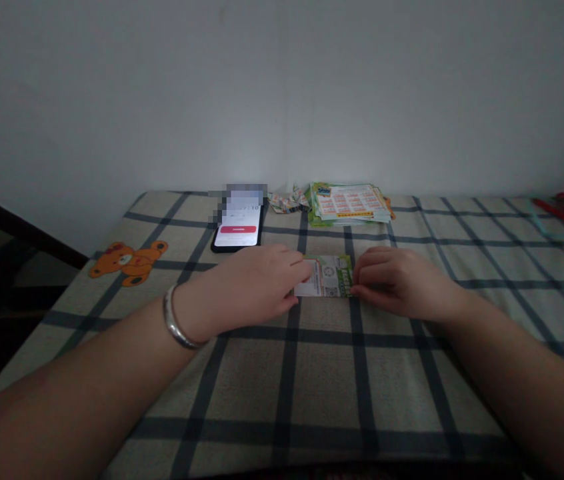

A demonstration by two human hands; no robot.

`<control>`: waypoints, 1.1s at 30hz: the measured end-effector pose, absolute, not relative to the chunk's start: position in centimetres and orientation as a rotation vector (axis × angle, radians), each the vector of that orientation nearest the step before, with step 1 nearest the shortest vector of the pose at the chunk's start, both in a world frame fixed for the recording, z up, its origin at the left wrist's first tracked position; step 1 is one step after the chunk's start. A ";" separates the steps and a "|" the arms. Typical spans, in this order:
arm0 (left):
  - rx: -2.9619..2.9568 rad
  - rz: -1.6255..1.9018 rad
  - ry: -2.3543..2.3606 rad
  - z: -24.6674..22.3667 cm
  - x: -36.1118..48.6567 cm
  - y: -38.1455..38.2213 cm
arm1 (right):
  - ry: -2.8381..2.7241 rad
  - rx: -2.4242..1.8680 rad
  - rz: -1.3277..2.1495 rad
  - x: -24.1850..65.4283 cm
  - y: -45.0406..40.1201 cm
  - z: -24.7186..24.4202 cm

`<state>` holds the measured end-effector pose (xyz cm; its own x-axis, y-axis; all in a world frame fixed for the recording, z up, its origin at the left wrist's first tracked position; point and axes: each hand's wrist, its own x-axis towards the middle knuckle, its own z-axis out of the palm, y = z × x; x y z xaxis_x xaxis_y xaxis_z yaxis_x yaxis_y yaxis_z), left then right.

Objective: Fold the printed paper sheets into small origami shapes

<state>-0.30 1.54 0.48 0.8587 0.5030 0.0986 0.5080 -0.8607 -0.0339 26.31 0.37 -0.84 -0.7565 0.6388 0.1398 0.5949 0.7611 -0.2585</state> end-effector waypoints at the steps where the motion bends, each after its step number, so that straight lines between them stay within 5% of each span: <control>1: -2.947 -0.149 -0.792 0.2 -0.2 1.5 | -2.731 -0.997 0.274 26.2 0.3 -0.9; 33: -2.626 -0.676 -0.738 -1.5 1.6 0.6 | -2.376 -0.944 0.131 23.4 0.0 -3.1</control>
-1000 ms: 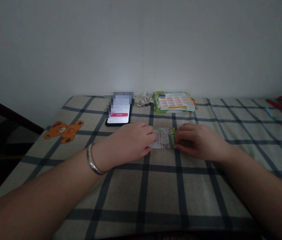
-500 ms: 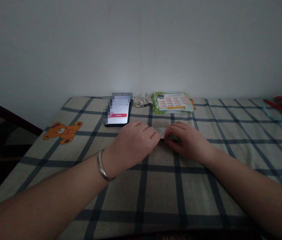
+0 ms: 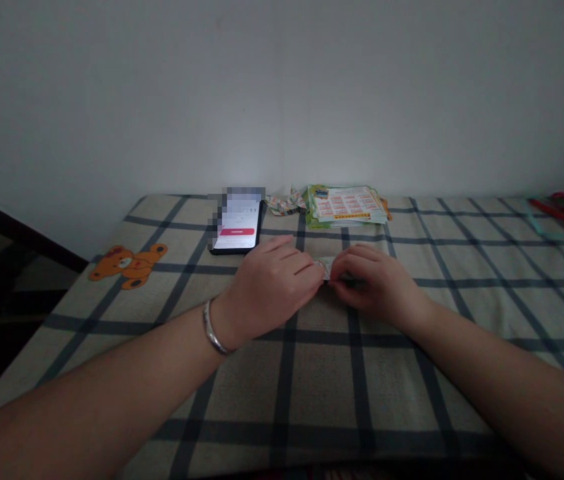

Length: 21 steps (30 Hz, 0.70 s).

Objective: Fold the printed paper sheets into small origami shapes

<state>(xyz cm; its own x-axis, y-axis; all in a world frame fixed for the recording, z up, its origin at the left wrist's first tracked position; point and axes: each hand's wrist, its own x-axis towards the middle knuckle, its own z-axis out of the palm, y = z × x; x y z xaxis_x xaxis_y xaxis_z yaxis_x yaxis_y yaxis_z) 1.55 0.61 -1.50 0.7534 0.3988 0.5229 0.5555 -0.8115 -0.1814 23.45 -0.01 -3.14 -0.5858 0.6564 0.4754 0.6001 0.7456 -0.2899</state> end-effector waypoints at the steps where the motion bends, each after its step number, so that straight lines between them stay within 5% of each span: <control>1: -2.623 -0.699 -0.722 -1.5 1.6 0.5 | -2.363 -0.931 0.155 23.5 0.0 -3.2; 21: -2.712 -0.897 -0.931 -2.0 0.2 2.6 | -2.191 -1.242 0.128 23.8 0.3 -2.9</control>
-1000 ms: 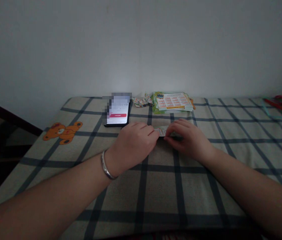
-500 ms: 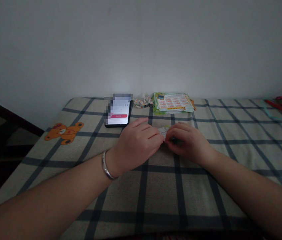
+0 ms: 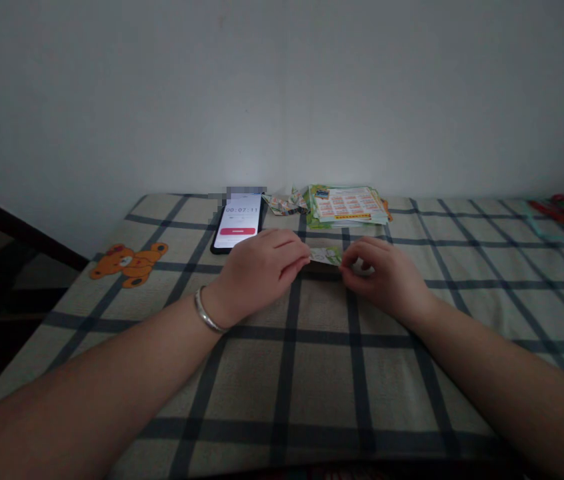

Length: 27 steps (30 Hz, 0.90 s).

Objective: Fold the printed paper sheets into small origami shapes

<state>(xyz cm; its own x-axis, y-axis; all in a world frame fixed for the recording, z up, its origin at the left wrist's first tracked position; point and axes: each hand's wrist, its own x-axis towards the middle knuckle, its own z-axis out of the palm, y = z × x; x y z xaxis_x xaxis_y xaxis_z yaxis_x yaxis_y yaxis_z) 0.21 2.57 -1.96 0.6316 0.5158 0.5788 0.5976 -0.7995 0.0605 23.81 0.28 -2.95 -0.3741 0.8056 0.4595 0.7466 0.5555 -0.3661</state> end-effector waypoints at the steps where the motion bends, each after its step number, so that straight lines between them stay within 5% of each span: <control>1: -2.707 -0.916 -0.950 -2.0 0.2 2.6 | -2.179 -1.250 0.133 23.9 0.3 -3.0; 27: -2.690 -0.776 -0.866 -2.1 0.7 2.3 | -2.303 -0.927 0.054 23.8 0.0 -2.4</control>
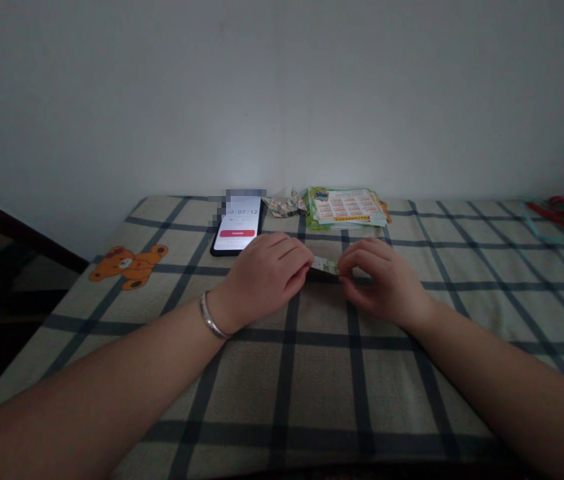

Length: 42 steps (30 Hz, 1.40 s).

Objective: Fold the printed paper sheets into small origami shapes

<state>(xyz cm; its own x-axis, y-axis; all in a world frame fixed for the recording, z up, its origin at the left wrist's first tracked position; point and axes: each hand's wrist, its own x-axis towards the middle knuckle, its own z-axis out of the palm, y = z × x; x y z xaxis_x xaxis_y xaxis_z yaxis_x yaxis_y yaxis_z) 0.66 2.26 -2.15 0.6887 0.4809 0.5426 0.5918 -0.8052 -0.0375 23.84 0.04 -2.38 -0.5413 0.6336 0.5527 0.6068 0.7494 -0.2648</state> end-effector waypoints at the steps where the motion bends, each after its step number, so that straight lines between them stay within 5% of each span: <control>1: -2.693 -0.776 -0.853 -2.1 0.7 2.2 | -2.326 -0.903 0.068 23.8 0.0 -2.3; 42: -2.625 -0.782 -0.821 -2.1 0.8 2.2 | -2.385 -0.752 -0.048 24.3 0.5 -2.1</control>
<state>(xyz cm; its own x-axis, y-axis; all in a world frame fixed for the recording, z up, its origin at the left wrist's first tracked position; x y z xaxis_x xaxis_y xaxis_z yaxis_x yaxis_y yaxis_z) 0.84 2.22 -2.15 0.6918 0.4405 0.5721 0.5930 -0.7987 -0.1021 24.25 0.51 -2.14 -0.6387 0.5052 0.5804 0.5281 0.8364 -0.1468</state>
